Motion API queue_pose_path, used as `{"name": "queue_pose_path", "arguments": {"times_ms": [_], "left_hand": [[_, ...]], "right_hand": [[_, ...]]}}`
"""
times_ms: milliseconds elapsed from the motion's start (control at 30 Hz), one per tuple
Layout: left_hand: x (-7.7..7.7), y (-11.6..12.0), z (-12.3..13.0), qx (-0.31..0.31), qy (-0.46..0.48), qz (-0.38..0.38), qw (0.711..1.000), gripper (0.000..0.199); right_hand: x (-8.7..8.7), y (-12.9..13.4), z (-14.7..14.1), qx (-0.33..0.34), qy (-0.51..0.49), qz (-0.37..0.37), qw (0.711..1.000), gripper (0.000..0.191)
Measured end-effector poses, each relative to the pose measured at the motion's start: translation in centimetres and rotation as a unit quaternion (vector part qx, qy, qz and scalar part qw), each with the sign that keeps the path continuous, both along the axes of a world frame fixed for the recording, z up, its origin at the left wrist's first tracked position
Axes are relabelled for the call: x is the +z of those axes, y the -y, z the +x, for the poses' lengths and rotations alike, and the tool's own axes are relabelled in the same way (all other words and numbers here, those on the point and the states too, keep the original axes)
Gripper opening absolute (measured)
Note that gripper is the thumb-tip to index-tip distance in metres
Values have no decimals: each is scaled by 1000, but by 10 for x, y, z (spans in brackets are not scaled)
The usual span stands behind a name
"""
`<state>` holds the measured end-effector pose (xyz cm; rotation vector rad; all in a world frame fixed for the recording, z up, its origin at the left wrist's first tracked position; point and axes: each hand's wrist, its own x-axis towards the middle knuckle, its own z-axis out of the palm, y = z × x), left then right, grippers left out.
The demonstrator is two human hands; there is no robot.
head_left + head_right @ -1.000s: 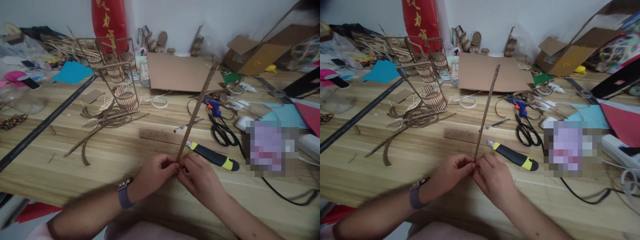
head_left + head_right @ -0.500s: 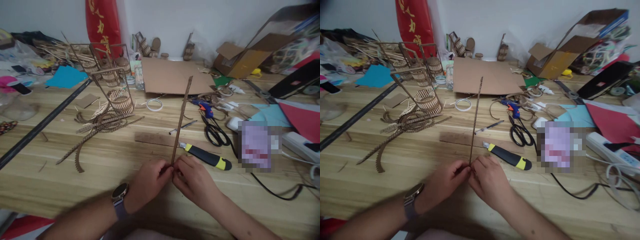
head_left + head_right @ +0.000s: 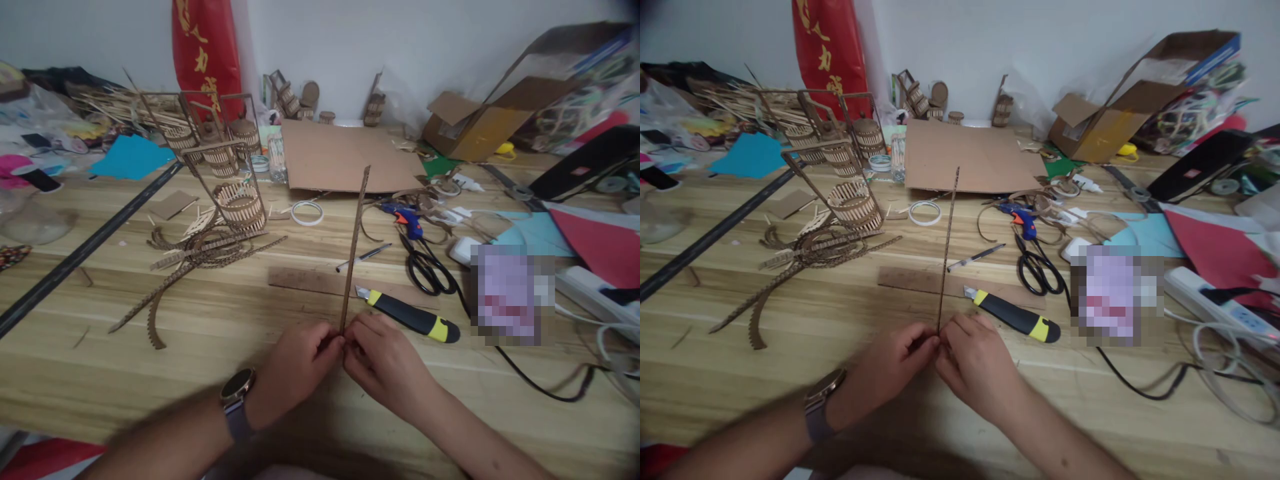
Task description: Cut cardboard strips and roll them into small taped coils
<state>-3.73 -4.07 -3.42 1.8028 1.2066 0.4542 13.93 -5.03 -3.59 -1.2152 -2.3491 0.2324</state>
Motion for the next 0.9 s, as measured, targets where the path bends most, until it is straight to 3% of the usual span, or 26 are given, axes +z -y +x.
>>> {"name": "queue_pose_path", "arguments": {"times_ms": [400, 667, 767, 900], "left_hand": [[0, 0, 1, 1, 16, 7, 1000, 28], [-5, -6, 2, 31, 94, -68, 993, 23], [-8, -8, 3, 43, 158, -127, 978, 24], [-9, -11, 5, 65, 277, -234, 929, 32]], "right_hand": [[-1, -2, 1, -7, 5, -1, 1000, 18], [-1, -3, 2, 8, 0, 12, 1000, 18], [-1, -4, 3, 8, -25, -4, 1000, 18], [1, -5, 4, -10, -73, -61, 995, 18]]}}
